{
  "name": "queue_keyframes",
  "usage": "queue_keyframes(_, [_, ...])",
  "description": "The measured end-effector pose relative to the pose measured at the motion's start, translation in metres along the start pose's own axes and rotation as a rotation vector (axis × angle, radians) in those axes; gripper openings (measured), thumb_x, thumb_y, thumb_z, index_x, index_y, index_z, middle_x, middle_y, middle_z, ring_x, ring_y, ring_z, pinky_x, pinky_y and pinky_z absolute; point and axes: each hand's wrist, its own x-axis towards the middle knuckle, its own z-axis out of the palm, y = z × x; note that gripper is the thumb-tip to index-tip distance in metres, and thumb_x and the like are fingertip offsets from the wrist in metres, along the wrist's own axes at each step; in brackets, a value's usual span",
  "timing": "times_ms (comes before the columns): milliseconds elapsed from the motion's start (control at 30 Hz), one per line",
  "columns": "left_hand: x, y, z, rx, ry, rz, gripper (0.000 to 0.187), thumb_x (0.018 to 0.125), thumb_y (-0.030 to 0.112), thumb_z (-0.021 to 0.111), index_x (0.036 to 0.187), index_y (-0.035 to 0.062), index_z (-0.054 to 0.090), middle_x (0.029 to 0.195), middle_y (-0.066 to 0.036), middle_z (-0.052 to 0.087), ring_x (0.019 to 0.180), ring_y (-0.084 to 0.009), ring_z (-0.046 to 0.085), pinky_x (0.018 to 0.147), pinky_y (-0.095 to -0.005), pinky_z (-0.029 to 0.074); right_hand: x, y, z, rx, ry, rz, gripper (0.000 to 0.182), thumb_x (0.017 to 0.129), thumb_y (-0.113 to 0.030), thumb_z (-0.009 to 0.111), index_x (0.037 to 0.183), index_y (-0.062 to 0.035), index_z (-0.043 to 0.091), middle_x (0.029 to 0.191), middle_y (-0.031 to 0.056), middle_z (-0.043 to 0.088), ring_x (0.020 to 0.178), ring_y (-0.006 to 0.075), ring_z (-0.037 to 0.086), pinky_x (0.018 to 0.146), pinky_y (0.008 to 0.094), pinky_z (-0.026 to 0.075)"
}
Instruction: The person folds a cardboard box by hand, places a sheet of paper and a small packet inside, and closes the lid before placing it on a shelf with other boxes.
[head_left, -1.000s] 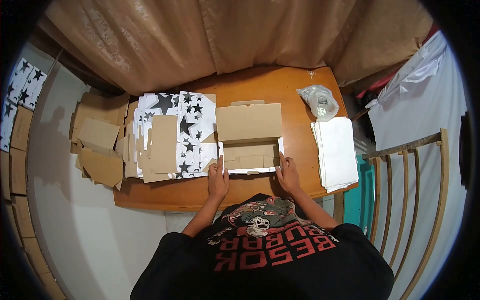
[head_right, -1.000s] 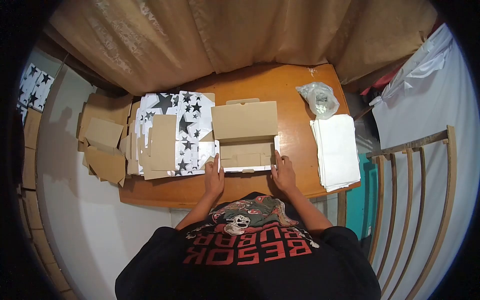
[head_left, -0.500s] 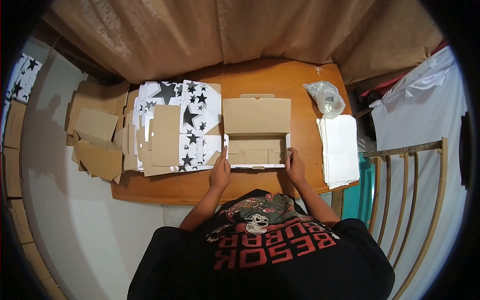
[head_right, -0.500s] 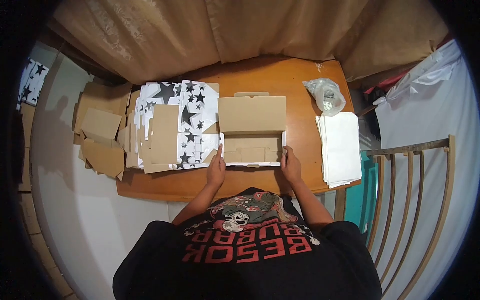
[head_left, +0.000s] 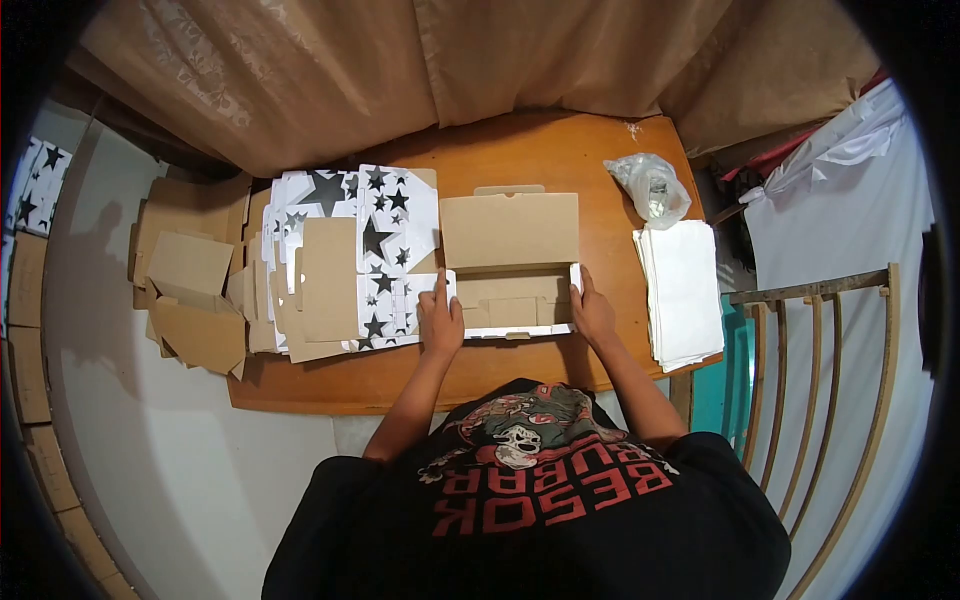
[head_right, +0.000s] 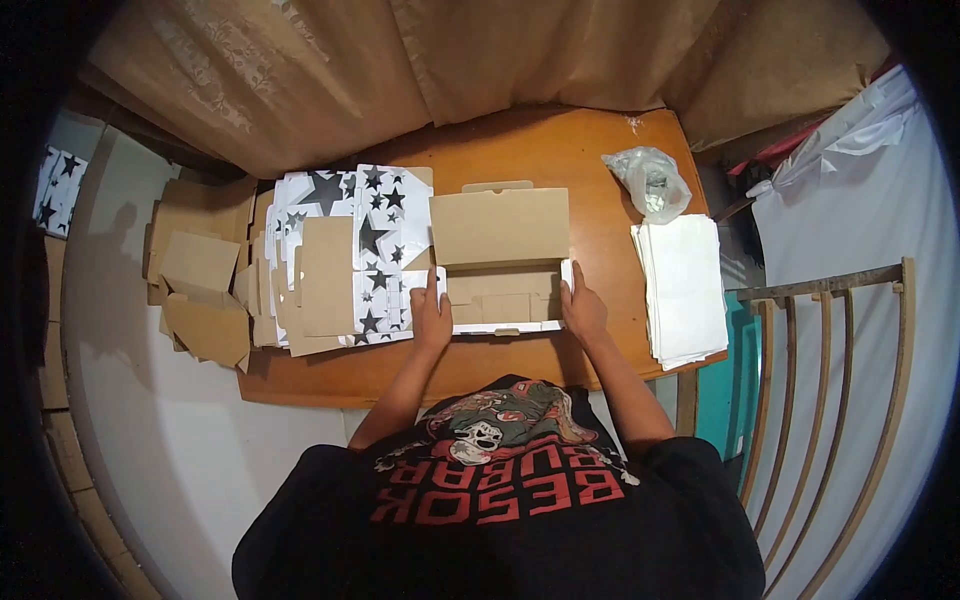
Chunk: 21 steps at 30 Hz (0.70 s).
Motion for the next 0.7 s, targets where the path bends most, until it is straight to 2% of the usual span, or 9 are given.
queue_keyframes(133, [0.020,0.005,0.001,0.084,-0.004,-0.002,0.069,0.105,0.016,0.052,0.168,0.0164,0.026,0.113,-0.020,0.048,0.100,-0.0372,0.053,0.094,-0.0492,0.047,0.017,-0.002,0.008,-0.037,0.008,-0.008,0.058,0.110,-0.040,0.041,0.159,-0.0086,0.038,0.089,0.0293,0.073,0.085,0.0477,0.072,0.077,0.0582,0.056])
queue_keyframes(200, [0.022,0.010,-0.001,-0.070,-0.084,-0.061,0.066,0.107,0.015,0.048,0.168,0.0161,0.024,0.114,-0.021,0.049,0.103,-0.0392,0.055,0.093,-0.0506,0.049,0.017,-0.002,0.013,-0.028,0.025,0.001,0.056,0.110,-0.039,0.040,0.156,-0.0075,0.041,0.089,0.0292,0.073,0.084,0.0475,0.072,0.077,0.0584,0.056])
queue_keyframes(333, [0.022,0.022,-0.007,-0.065,-0.126,-0.125,0.062,0.108,0.013,0.045,0.166,0.0138,0.026,0.119,-0.022,0.052,0.107,-0.0427,0.059,0.092,-0.0528,0.052,0.020,-0.005,0.015,-0.098,0.021,0.043,0.051,0.110,-0.036,0.040,0.148,-0.0046,0.048,0.088,0.0289,0.073,0.082,0.0473,0.072,0.076,0.0586,0.057])
queue_keyframes(367, [0.024,0.023,-0.007,-0.038,-0.117,-0.123,0.059,0.108,0.014,0.044,0.164,0.0120,0.029,0.122,-0.023,0.054,0.108,-0.0436,0.060,0.091,-0.0535,0.052,0.020,-0.004,0.015,-0.101,0.015,0.046,0.051,0.110,-0.036,0.040,0.148,-0.0046,0.048,0.088,0.0289,0.073,0.082,0.0473,0.072,0.076,0.0586,0.057])
queue_keyframes(433, [0.023,0.021,-0.006,-0.012,-0.107,-0.123,0.056,0.108,0.015,0.043,0.163,0.0102,0.032,0.124,-0.023,0.055,0.109,-0.0444,0.061,0.090,-0.0541,0.053,0.024,-0.005,0.015,-0.085,-0.050,0.091,0.053,0.110,-0.042,0.036,0.147,-0.0056,0.050,0.095,0.0324,0.072,0.093,0.0495,0.071,0.085,0.0601,0.055])
queue_keyframes(500, [0.027,0.021,-0.006,-0.003,-0.090,-0.149,0.048,0.109,0.019,0.044,0.157,0.0092,0.041,0.124,-0.022,0.057,0.110,-0.0440,0.062,0.089,-0.0534,0.054,0.028,-0.012,0.011,-0.084,-0.043,0.113,0.053,0.110,-0.043,0.036,0.144,-0.0064,0.052,0.097,0.0320,0.072,0.095,0.0493,0.071,0.086,0.0600,0.055])
queue_keyframes(533, [0.028,0.020,-0.006,-0.003,-0.087,-0.151,0.048,0.109,0.019,0.044,0.157,0.0092,0.041,0.124,-0.022,0.057,0.110,-0.0440,0.062,0.089,-0.0534,0.054,0.028,-0.016,0.007,-0.081,-0.038,0.139,0.053,0.110,-0.045,0.035,0.142,-0.0072,0.055,0.099,0.0316,0.073,0.096,0.0491,0.071,0.087,0.0599,0.055])
queue_keyframes(600, [0.033,0.018,-0.007,-0.036,0.009,-0.106,0.041,0.110,0.024,0.046,0.147,0.0086,0.052,0.119,-0.020,0.060,0.107,-0.0430,0.063,0.087,-0.0525,0.054,0.031,-0.023,0.001,-0.058,-0.024,0.147,0.053,0.111,-0.045,0.034,0.138,-0.0076,0.057,0.101,0.0310,0.073,0.097,0.0490,0.071,0.088,0.0599,0.055])
queue_keyframes(700, [0.039,0.015,-0.005,-0.065,0.087,-0.063,0.035,0.110,0.026,0.048,0.138,0.0081,0.059,0.113,-0.018,0.062,0.104,-0.0423,0.065,0.086,-0.0518,0.054,0.036,-0.020,0.005,-0.051,-0.006,0.149,0.054,0.111,-0.046,0.031,0.133,-0.0076,0.061,0.103,0.0300,0.073,0.099,0.0489,0.071,0.088,0.0599,0.055])
